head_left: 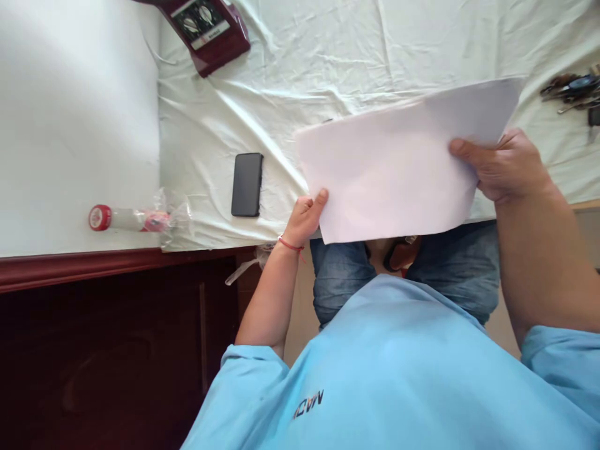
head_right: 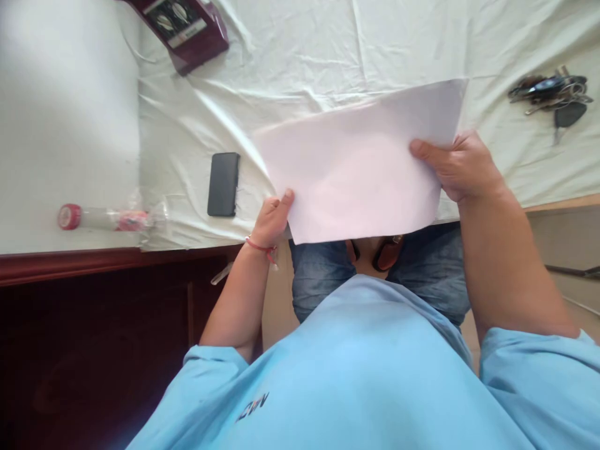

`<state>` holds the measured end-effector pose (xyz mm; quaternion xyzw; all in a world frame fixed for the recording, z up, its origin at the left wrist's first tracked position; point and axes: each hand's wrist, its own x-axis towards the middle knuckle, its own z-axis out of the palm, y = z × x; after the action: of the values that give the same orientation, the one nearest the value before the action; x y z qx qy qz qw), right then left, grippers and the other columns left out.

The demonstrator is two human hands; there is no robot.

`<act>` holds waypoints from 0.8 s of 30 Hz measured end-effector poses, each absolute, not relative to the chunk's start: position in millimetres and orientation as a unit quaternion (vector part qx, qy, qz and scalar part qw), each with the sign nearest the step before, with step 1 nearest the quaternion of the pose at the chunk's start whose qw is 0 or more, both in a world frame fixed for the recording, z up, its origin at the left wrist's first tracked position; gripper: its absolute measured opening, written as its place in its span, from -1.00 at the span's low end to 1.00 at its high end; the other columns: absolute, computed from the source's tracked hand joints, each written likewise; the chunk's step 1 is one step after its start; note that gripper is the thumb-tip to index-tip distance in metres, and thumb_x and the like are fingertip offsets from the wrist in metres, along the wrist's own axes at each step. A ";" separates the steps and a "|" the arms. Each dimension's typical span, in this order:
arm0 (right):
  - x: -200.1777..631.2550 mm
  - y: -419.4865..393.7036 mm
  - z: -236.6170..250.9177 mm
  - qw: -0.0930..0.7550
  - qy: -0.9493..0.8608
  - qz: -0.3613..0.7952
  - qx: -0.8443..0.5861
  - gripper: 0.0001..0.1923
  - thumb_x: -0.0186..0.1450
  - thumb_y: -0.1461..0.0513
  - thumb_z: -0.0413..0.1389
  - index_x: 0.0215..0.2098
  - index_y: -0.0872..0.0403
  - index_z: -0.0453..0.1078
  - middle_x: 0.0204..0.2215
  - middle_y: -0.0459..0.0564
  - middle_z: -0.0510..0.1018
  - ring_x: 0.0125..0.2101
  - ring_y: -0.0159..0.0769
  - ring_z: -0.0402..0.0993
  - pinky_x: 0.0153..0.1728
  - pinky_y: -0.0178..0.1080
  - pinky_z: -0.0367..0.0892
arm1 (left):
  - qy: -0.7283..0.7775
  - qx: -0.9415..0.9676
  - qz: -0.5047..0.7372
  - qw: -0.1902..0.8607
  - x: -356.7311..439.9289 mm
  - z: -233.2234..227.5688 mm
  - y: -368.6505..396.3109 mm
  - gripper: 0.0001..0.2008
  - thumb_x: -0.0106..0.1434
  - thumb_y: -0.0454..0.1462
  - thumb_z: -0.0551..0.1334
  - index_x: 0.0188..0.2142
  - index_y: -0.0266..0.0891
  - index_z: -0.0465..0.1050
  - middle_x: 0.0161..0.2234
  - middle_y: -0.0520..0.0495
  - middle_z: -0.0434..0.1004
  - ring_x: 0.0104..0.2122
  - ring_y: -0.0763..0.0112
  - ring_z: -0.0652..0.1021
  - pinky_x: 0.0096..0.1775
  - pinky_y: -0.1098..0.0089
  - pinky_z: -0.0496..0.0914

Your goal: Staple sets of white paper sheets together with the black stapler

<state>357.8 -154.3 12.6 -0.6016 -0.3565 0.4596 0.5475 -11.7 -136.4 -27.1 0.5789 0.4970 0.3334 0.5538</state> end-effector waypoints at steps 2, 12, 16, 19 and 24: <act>362.8 -163.9 7.7 0.509 -0.330 0.481 -0.633 -0.32 -0.19 -0.04 0.67 -0.18 0.07 0.70 -0.05 0.08 0.76 -0.09 -0.13 0.71 0.06 -0.04 0.70 | 0.512 0.554 0.358 0.550 -13.0 -30.9 -132.5 -0.33 0.35 0.38 0.25 -0.37 -0.17 0.50 -0.52 -0.04 0.52 -0.48 0.32 0.61 -0.44 0.30 0.55; 370.5 -182.4 -3.4 0.436 -0.270 0.513 -0.688 -0.63 0.02 0.09 0.60 -0.34 0.11 0.66 -0.25 0.08 0.76 -0.37 -0.29 0.64 -0.39 -0.31 0.64 | 0.570 0.521 0.346 0.533 -4.3 -30.1 -120.7 -0.67 0.39 -0.02 0.37 -0.34 -0.21 0.47 -0.56 0.13 0.21 -0.65 0.59 0.19 -0.61 0.44 0.13; 370.6 -181.4 -2.8 0.449 -0.273 0.496 -0.691 -0.70 0.12 0.13 0.53 -0.26 0.11 0.68 -0.33 0.02 0.74 -0.47 -0.36 0.60 -0.50 -0.37 0.56 | 0.577 0.521 0.341 0.529 -2.2 -35.5 -117.2 -0.78 0.42 -0.15 0.32 -0.31 -0.21 0.44 -0.54 0.12 0.28 -0.64 0.60 0.20 -0.58 0.47 0.13; 371.7 -186.1 -1.0 0.413 -0.266 0.523 -0.697 -0.70 0.13 0.11 0.52 -0.25 0.09 0.67 -0.39 0.01 0.72 -0.53 -0.32 0.57 -0.59 -0.34 0.52 | 0.569 0.547 0.359 0.497 -2.7 -41.2 -114.1 -0.78 0.42 -0.13 0.36 -0.06 -0.18 0.51 -0.50 0.13 0.34 -0.58 0.54 0.29 -0.50 0.46 0.24; 372.1 -196.5 0.8 0.391 -0.259 0.540 -0.699 -0.63 0.08 0.03 0.55 -0.29 0.08 0.66 -0.36 0.06 0.73 -0.52 -0.27 0.59 -0.60 -0.31 0.51 | 0.551 0.646 0.329 0.414 -2.2 -40.7 -114.7 -0.62 0.45 -0.14 0.35 0.20 -0.16 0.55 -0.25 -0.01 0.65 -0.36 0.42 0.53 -0.20 0.36 0.43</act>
<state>372.1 -196.5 0.8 -0.6986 -0.2595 0.5404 0.3907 -2.2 -114.7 -40.7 0.6460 0.5508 0.3285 0.4140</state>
